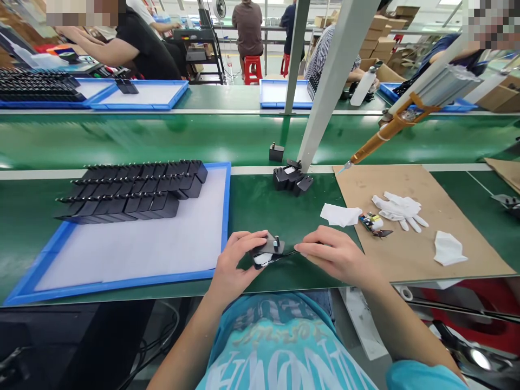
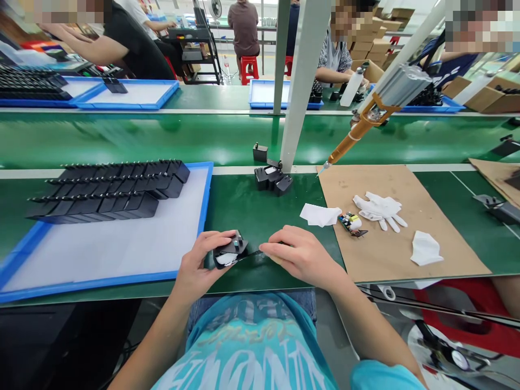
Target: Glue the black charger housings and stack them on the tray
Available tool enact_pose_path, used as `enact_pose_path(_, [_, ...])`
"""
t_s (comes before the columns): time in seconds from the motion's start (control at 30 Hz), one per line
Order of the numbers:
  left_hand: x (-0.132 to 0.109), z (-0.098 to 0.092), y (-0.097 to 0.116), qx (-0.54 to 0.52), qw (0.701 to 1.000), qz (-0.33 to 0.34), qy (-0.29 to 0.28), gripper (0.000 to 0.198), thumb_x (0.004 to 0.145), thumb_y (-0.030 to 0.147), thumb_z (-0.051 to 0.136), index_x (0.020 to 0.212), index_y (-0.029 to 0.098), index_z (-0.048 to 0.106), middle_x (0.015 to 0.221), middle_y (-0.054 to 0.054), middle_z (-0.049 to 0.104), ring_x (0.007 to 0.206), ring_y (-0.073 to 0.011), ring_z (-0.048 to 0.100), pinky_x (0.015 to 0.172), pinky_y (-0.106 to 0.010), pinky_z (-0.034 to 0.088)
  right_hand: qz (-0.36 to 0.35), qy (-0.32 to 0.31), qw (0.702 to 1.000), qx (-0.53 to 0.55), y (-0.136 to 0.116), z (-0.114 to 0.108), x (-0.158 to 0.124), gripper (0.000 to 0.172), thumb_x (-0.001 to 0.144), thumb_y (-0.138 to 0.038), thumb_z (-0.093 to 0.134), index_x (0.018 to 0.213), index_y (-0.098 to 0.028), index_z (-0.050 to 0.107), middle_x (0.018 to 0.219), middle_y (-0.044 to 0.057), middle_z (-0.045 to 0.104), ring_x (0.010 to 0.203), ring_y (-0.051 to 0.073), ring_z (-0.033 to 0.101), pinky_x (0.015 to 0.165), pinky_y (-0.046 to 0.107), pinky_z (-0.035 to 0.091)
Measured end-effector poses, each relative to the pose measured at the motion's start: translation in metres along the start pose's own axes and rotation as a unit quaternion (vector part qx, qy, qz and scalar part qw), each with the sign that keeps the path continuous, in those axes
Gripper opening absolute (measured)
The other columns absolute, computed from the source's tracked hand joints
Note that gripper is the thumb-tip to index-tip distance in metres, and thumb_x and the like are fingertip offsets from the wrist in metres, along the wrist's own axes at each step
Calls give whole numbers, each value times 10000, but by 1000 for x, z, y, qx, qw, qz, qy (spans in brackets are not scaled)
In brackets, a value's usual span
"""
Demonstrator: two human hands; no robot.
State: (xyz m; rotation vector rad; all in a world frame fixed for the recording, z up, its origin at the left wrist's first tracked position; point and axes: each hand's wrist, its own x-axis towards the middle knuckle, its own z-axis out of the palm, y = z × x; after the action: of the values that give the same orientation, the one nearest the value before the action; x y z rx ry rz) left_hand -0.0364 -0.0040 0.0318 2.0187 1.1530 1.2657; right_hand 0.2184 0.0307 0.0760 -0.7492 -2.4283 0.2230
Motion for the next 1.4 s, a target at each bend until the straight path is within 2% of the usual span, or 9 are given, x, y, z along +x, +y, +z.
enact_pose_path(0.17, [-1,4,2,-31,999,-29,-24,382,813,161,688,1162,269,575,1223,-74,653,1081,-201,590,883,-381,531,-15,-1,1000,21,-2,10,1,170,902,-158,545,1014,-193,668,879,61,696,734,131,573,639,254,465])
enact_pose_path(0.37, [-5,4,4,-37,991,-120,-45,403,807,265,705,1192,258,586,1148,-68,680,1015,-214,662,858,-352,551,17,37,999,12,0,11,-5,205,894,-145,546,1057,-212,651,889,56,694,749,135,587,652,266,475])
enact_pose_path(0.73, [-4,1,5,-4,985,-160,-59,343,789,280,705,1120,241,620,1087,-40,710,972,-204,680,858,-334,547,-1,13,1000,-9,-7,17,3,181,882,-156,571,1035,-201,658,854,47,692,715,137,580,610,266,462])
enact_pose_path(0.9, [-11,-4,-6,23,977,-203,-60,309,799,267,684,1097,231,615,1074,-46,697,988,-207,668,869,-353,536,89,22,995,39,8,17,4,178,920,-202,519,1049,-209,641,915,57,710,822,144,647,694,263,521])
enact_pose_path(1.0, [-12,-10,-11,45,972,-221,-68,282,798,251,675,1071,223,611,1104,-62,689,1021,-223,662,893,-385,529,173,-32,984,-27,29,24,6,168,929,-247,504,1011,-206,645,886,53,723,804,169,668,689,296,533])
enact_pose_path(1.1, [-8,-15,-10,53,963,-242,-104,437,780,299,700,1193,236,570,1226,-93,651,1099,-252,640,931,-419,522,195,-118,968,-104,48,34,14,156,912,-230,518,944,-184,663,820,63,725,779,202,672,671,325,527])
enact_pose_path(1.17, [-4,-14,-8,48,962,-239,-121,578,775,351,710,1306,249,507,1302,-105,612,1168,-264,607,971,-432,506,188,-141,964,-123,53,40,26,146,896,-215,532,920,-173,670,852,85,727,822,223,671,705,347,528])
enact_pose_path(1.23, [-2,-8,-10,27,966,-228,-116,572,816,369,668,1344,258,477,1299,-91,621,1181,-245,602,984,-415,506,176,-136,967,-123,55,45,50,190,906,-246,517,1008,-171,659,982,110,717,933,240,657,773,367,530])
enact_pose_path(1.4, [-9,14,-23,47,987,-147,-35,320,913,259,520,1228,245,574,1101,-56,711,983,-199,683,872,-368,568,176,-122,970,-113,70,72,162,392,947,-289,434,1322,-184,482,1287,135,576,1172,242,548,914,369,500])
